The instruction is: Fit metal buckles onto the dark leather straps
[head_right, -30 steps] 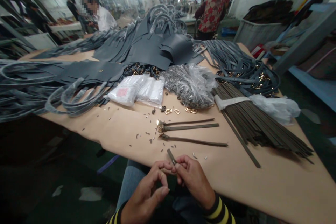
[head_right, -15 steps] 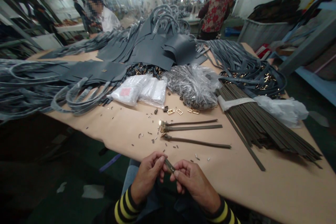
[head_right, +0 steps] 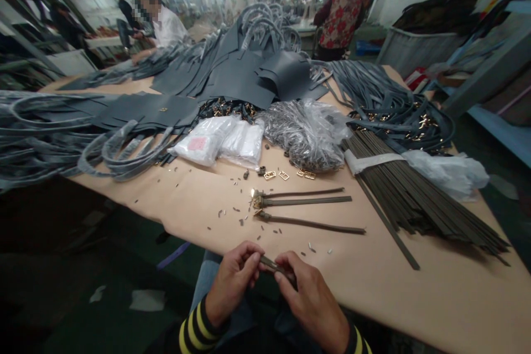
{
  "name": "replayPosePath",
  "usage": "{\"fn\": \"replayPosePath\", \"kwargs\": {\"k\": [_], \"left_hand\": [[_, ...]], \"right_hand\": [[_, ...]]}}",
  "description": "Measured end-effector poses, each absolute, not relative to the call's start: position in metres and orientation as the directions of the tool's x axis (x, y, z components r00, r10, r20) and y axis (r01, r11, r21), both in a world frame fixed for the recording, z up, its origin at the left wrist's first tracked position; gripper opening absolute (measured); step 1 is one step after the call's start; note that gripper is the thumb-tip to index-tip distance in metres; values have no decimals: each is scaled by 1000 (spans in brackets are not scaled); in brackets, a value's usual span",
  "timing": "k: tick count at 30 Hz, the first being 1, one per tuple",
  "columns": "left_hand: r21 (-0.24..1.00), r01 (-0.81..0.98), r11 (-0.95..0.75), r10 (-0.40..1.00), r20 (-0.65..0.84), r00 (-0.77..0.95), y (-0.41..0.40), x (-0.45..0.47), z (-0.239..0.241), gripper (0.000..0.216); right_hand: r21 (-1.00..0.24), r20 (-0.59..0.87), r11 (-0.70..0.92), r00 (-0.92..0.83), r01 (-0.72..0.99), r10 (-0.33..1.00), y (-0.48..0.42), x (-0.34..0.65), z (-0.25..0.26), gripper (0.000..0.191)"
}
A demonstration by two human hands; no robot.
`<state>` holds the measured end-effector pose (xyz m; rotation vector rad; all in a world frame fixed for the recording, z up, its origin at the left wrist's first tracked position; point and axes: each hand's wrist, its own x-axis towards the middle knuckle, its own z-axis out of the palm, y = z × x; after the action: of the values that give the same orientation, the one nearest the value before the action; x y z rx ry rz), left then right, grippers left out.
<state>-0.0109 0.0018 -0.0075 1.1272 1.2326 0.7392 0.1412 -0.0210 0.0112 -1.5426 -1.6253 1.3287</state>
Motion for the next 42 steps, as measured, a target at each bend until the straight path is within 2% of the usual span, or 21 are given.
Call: {"fn": "replayPosePath", "kwargs": {"k": [3,13,17,20,24,27,30,31,34,38,42], "left_hand": [[957,128,261,928,-285,240,-1,-13,-10,16],[956,128,263,930,-287,230,-2,-12,-12,19],[955,207,213,931,-262,252,-5,-10,-11,17],[939,336,71,919,-192,344,-6,-7,-8,16],[877,441,-189,900,-25,435,16,-10,4,16],[807,518,-285,929,98,358,55,-20,17,15],[624,689,-369,926,188,327,105,-27,24,15],[532,755,-383,923,187,336,121,-27,24,16],[433,806,-404,914,160,372,160,-20,16,14],[420,808,-413,906,95,413,184,-2,-1,12],[474,797,-376,915,52,400,193,4,-9,14]], "right_hand": [[-891,-248,-124,-239,437,939,-22,144,13,14],[-867,-277,-135,-239,479,931,-18,142,14,13],[-860,-298,-143,-256,489,919,-16,141,12,17],[-853,-337,-146,-315,501,887,-11,142,10,25],[-859,-328,-133,-331,495,885,3,153,10,28],[-884,-342,-204,-284,421,896,16,161,8,32],[-897,-404,-323,-260,303,877,25,162,-1,37],[-895,-422,-355,-254,270,870,27,162,-5,39],[-879,-471,-429,-230,208,852,28,159,-15,44],[-863,-505,-476,-229,172,832,29,159,-16,49],[-873,-487,-463,-240,152,840,30,160,-12,51]]}}
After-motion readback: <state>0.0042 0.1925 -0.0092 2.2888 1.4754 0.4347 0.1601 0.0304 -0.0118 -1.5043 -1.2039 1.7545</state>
